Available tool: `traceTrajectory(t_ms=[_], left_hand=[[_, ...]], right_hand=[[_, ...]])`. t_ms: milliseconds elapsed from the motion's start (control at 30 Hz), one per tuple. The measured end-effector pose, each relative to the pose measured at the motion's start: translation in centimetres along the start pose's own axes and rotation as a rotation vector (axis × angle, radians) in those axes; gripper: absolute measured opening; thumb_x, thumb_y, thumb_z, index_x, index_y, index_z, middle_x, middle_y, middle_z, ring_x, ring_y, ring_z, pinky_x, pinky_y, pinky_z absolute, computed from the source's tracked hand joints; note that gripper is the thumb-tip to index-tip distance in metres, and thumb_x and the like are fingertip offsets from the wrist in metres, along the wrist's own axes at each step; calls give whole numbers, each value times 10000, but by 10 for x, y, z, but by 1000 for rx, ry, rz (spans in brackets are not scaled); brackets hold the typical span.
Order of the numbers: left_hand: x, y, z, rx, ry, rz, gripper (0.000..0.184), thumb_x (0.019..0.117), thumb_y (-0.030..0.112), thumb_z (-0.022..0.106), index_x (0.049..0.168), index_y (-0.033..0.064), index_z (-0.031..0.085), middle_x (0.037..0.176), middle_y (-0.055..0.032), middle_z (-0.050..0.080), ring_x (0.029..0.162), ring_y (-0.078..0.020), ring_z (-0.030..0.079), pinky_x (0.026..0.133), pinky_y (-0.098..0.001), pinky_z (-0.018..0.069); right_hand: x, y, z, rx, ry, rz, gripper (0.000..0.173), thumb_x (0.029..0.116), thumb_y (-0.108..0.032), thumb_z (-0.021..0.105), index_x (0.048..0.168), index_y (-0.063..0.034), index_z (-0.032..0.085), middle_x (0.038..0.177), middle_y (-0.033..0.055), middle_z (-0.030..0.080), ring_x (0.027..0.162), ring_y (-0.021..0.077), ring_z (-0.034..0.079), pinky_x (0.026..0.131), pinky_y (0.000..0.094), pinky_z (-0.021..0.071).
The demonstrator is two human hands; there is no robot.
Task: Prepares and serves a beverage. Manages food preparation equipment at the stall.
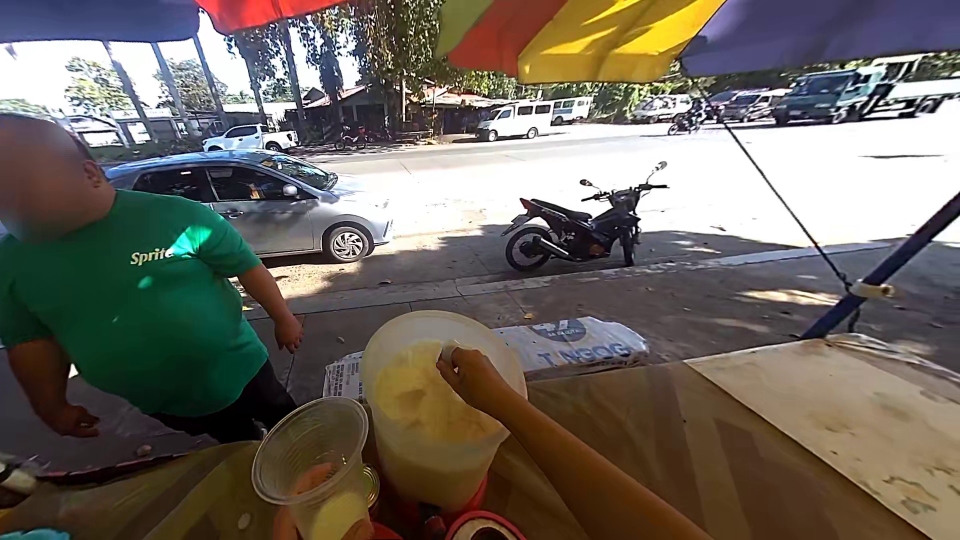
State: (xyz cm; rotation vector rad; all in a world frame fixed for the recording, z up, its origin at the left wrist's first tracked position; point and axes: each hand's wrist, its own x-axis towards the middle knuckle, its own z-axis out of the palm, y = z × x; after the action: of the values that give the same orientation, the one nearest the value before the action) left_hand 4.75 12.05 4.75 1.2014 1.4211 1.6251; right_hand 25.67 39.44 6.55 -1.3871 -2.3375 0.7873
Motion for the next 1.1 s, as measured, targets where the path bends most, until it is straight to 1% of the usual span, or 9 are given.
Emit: traceTrajectory(t_ms=[67,133,267,400,500,600,800,933,1100], left_hand=[[6,1,2,8,-19,-20,808,862,248,824,1416,-120,365,1267,-219,600,1117,-229,655,941,-385,582],[9,7,5,34,-25,-70,820,854,241,837,1425,-106,361,1279,-228,602,1100,-229,673,913,-379,599],[18,20,8,93,-41,-116,800,831,191,847,1413,-101,382,1280,-219,608,1121,-220,668,935,-356,591],[28,25,9,164,-58,-126,780,800,173,869,1395,-83,433,1242,-206,636,1099,-208,680,949,-344,585],[38,26,11,181,-72,-151,857,793,173,868,1455,-77,384,1275,-206,633,1123,-208,673,967,-339,573],[48,23,11,189,-73,-191,917,776,194,883,1486,-39,351,1277,-185,632,1117,-213,674,954,-354,578],[76,21,10,357,-122,-275,808,742,249,905,1402,24,498,1253,-168,644,1121,-249,659,965,-412,554],[102,26,8,528,-208,-288,870,750,303,903,1454,26,472,1330,-166,624,1218,-293,614,1033,-462,501],[133,48,19,764,-336,-333,814,787,286,891,1439,7,492,1328,-185,622,1231,-330,595,1058,-506,467]], right_hand=[[-2,13,12,6,-115,34,343,1076,-269,485,1117,17,670,980,186,688,928,309,681,873,494,538],[-6,17,13,16,-136,55,361,1088,-281,457,1074,21,655,928,176,665,875,294,666,831,482,531],[-15,13,-16,75,94,24,381,1106,-260,435,1041,27,677,901,161,687,834,281,679,805,476,549],[-19,10,-64,165,304,71,369,1118,-254,439,1003,23,654,864,122,707,707,223,675,712,443,573],[-23,12,-95,209,420,69,360,1120,-221,439,983,33,655,838,126,705,671,216,653,675,436,553],[-28,15,-122,269,454,107,356,1123,-211,434,1008,43,656,841,110,711,643,171,633,652,378,544],[-37,5,-153,432,535,141,358,1131,-204,402,1016,43,634,782,78,702,536,97,567,532,275,489],[-36,-13,-172,465,569,135,376,1134,-232,391,1049,39,637,803,78,718,535,101,572,532,277,493],[-32,-49,-203,439,641,79,354,1127,-244,395,1043,22,614,785,61,716,532,90,579,528,273,494]])
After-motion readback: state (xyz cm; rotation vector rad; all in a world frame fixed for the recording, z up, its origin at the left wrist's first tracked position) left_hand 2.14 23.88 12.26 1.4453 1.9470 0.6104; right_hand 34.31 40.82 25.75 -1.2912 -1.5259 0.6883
